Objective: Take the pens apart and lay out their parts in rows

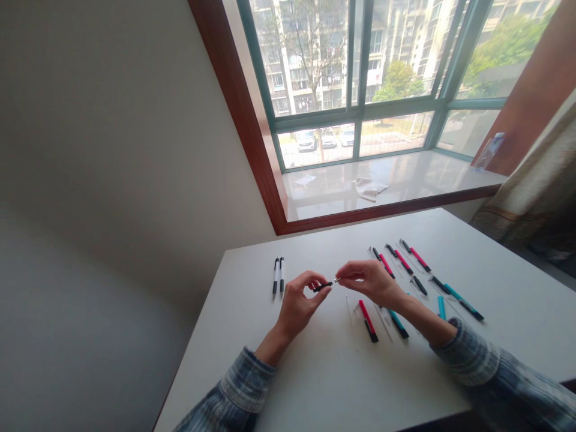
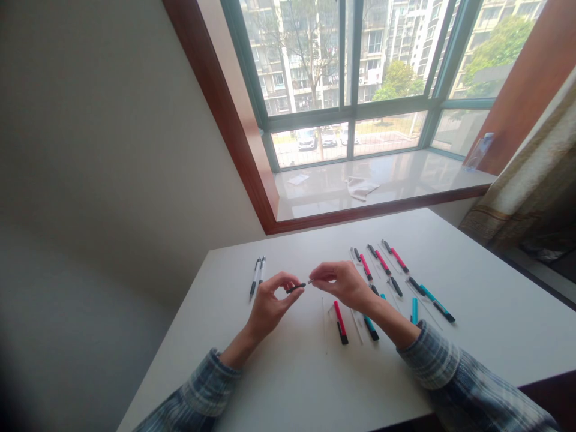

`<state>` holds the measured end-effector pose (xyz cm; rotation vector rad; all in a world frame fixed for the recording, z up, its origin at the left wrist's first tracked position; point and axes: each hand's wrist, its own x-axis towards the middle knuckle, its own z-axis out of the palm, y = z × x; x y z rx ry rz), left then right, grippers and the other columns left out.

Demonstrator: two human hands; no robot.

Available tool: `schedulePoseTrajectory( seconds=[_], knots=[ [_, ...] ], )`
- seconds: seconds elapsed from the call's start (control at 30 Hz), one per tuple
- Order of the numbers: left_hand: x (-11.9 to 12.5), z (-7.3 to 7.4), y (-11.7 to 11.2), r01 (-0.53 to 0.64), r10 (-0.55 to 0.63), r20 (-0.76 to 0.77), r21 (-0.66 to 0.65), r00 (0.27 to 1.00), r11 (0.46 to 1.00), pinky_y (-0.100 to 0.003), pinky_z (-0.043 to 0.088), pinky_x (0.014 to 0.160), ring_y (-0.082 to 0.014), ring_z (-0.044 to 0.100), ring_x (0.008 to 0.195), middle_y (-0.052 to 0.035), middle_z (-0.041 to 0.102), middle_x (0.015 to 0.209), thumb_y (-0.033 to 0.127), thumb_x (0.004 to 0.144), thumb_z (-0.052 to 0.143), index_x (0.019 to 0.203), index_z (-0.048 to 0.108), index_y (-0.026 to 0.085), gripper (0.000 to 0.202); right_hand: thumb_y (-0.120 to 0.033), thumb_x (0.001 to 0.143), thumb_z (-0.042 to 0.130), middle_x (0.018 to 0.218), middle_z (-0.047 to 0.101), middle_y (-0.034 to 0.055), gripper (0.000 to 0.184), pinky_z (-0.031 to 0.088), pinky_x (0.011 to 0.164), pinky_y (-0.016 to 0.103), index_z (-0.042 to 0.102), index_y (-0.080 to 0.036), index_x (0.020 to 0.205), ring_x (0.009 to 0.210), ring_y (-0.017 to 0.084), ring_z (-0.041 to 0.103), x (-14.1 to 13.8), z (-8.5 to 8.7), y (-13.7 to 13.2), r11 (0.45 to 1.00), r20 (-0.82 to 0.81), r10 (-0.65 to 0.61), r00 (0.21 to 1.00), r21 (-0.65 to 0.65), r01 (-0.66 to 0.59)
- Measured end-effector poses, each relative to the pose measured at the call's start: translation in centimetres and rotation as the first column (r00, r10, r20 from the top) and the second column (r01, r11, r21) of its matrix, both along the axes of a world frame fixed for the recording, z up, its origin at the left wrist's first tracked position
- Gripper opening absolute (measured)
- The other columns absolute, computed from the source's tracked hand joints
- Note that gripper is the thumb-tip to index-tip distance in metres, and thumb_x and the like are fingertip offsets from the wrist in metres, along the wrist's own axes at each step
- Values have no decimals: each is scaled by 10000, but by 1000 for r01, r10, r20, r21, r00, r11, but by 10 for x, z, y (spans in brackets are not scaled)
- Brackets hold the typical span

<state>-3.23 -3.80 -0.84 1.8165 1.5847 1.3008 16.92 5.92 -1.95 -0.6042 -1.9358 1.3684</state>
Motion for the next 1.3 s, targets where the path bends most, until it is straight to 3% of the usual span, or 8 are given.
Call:
schedulePoseTrajectory(
  seconds=[0.5,0.73,0.83,0.97,1.17,1.3],
  knots=[
    [2,4,-2,16,-16,12,-3,1000,1000,-307,485,720,-164,609,745,-18,717,822,269,866,738,854,700,195,83,-377,852,755,911,787,53,225,603,835,330,776,-174,947,859,211,741,-4,-3,-3,1000,6,3,1000,-9,-3],
    [1,5,-4,36,-35,-12,15,999,999,-311,485,721,-164,601,742,-18,715,825,273,869,737,865,700,200,82,-378,943,657,814,773,14,215,508,703,252,759,-197,890,722,149,682,-2,7,-10,984,164,-54,985,175,25],
    [2,6,-4,52,-52,-31,26,998,998,-312,485,720,-167,598,745,-23,715,830,264,871,732,863,695,200,74,-370,996,575,712,731,-5,312,438,645,242,716,-186,787,623,120,614,-1,12,-12,963,243,-82,967,271,14],
    [3,5,-4,58,-57,-54,28,997,998,-319,490,726,-173,598,749,-31,713,831,264,878,723,860,690,198,75,-380,1047,465,681,702,4,430,430,676,252,677,-177,732,632,124,618,1,14,-12,955,273,-41,961,293,-43],
    [3,4,-4,54,-53,-58,29,997,998,-320,499,718,-174,611,746,-39,725,850,289,889,715,871,693,197,96,-413,954,632,736,691,0,227,464,650,252,697,-202,1004,648,137,597,2,16,-13,958,207,-8,978,283,-52],
    [3,4,-4,53,-52,-58,31,997,998,-313,491,720,-172,610,749,-33,723,843,271,883,718,862,690,198,81,-382,954,631,747,704,9,204,465,665,254,704,-195,921,661,136,592,1,14,-14,949,204,-7,979,310,-58]
  ],
)
